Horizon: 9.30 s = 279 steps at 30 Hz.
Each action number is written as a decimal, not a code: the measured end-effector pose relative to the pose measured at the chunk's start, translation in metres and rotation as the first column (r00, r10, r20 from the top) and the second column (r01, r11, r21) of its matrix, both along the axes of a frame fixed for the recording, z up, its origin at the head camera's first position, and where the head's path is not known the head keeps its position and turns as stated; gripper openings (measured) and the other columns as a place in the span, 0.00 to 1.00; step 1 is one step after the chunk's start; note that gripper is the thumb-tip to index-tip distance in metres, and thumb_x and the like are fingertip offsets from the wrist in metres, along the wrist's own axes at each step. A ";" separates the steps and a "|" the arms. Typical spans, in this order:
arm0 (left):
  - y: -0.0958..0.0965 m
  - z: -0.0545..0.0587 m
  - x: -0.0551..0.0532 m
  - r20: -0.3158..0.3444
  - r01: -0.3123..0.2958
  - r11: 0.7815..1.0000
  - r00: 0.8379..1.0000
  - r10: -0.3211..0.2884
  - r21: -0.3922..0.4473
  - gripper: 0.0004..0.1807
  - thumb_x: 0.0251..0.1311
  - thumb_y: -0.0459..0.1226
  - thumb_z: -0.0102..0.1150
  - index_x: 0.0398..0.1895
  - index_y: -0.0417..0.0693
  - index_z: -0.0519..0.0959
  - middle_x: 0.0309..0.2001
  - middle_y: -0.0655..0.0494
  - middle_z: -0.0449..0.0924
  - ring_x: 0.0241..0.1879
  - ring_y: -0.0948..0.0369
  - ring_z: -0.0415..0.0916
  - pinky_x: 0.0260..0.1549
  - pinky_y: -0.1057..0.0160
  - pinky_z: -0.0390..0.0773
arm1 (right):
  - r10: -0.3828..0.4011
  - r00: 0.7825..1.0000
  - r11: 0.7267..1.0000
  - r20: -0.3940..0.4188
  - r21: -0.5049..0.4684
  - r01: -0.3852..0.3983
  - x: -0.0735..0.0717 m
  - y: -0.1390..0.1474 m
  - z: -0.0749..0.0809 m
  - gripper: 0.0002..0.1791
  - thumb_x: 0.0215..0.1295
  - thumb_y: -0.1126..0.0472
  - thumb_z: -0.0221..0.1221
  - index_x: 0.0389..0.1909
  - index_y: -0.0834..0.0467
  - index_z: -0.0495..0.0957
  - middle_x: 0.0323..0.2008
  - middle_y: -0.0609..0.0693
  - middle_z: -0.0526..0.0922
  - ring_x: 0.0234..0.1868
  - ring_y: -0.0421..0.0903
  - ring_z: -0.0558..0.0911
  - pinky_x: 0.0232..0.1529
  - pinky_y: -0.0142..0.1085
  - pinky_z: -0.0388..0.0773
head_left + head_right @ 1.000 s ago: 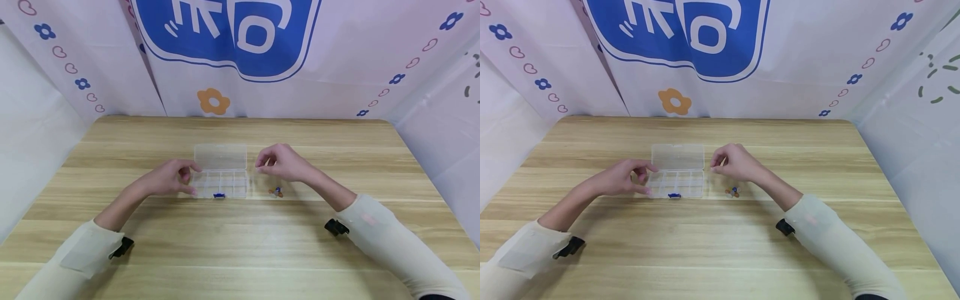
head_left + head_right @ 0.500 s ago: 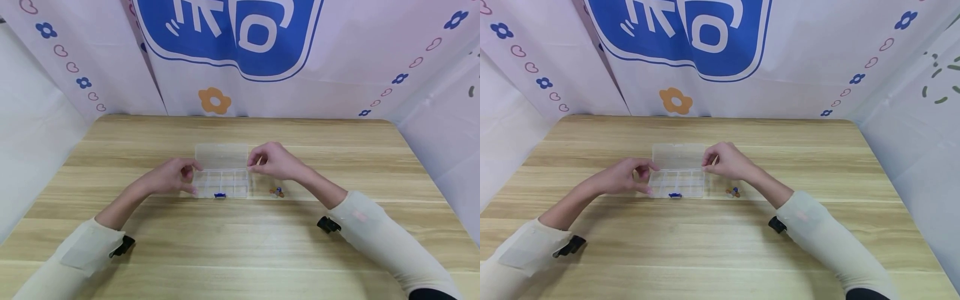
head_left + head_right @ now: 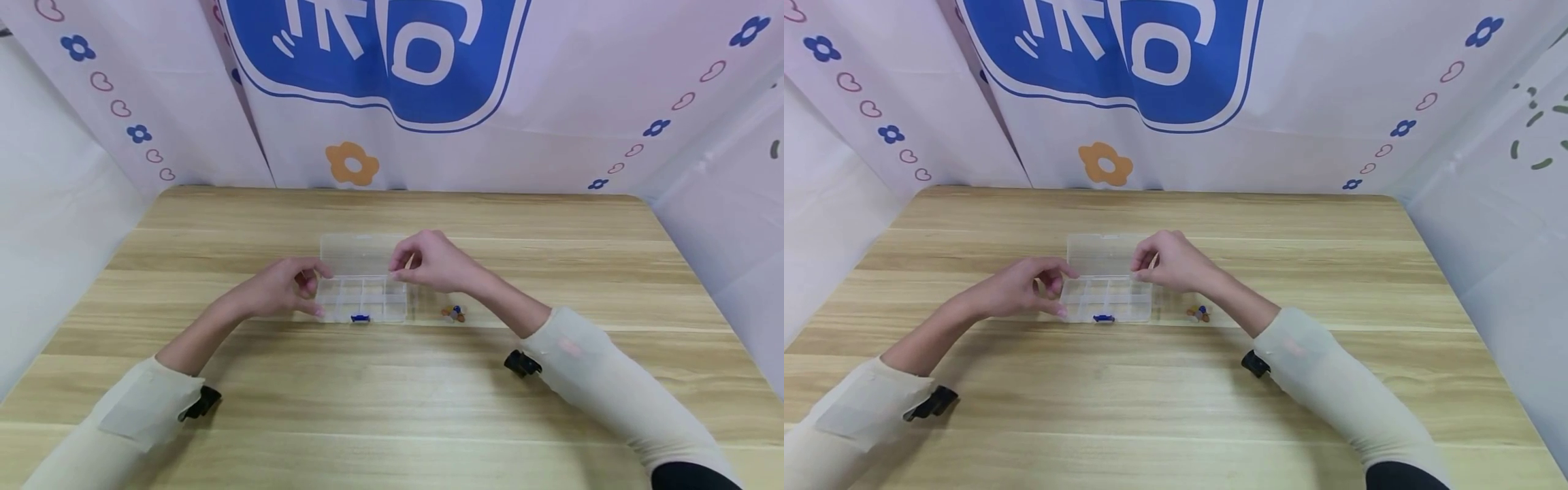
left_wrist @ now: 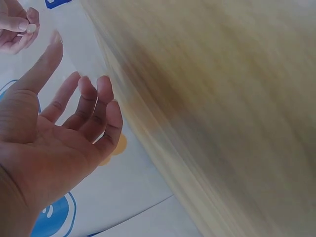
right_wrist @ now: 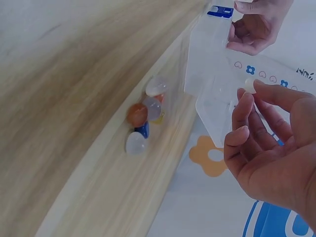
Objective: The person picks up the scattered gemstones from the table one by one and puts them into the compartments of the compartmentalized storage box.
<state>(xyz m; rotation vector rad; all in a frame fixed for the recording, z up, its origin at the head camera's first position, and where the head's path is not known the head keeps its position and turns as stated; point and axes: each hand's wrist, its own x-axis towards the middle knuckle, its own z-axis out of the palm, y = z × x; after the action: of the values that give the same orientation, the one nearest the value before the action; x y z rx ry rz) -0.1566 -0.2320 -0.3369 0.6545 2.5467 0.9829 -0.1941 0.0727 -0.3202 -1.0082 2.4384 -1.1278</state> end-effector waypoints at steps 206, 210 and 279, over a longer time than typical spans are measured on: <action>0.001 0.004 0.001 0.075 0.028 0.999 0.997 -0.029 0.020 0.28 0.57 0.31 0.76 0.58 0.31 0.74 0.24 0.57 0.63 0.27 0.60 0.61 0.29 0.64 0.66 | -0.086 0.996 0.996 0.026 0.038 0.085 -0.001 0.050 -0.020 0.02 0.68 0.68 0.67 0.37 0.63 0.87 0.34 0.50 0.87 0.34 0.46 0.80 0.38 0.38 0.76; 0.001 0.004 0.000 0.079 0.026 0.999 0.996 -0.027 0.024 0.29 0.56 0.31 0.76 0.58 0.31 0.74 0.24 0.57 0.63 0.27 0.60 0.61 0.29 0.64 0.66 | -0.086 0.996 0.996 0.021 0.016 0.086 -0.003 0.046 -0.021 0.03 0.68 0.68 0.67 0.37 0.63 0.88 0.34 0.51 0.88 0.34 0.46 0.81 0.38 0.38 0.77; 0.001 0.006 0.000 0.054 0.016 1.000 0.998 -0.016 0.000 0.28 0.55 0.29 0.76 0.56 0.31 0.75 0.23 0.57 0.63 0.26 0.60 0.62 0.29 0.65 0.67 | 0.046 0.992 0.991 0.121 -0.132 -0.030 -0.005 -0.020 -0.019 0.03 0.68 0.68 0.67 0.36 0.63 0.88 0.34 0.54 0.88 0.33 0.46 0.82 0.35 0.33 0.77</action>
<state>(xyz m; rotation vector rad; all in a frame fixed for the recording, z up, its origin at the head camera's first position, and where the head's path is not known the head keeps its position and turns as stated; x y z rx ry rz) -0.1570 -0.2305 -0.3312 0.6381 2.4911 0.9809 -0.1992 0.0525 -0.3395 -0.9860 2.2645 -1.3099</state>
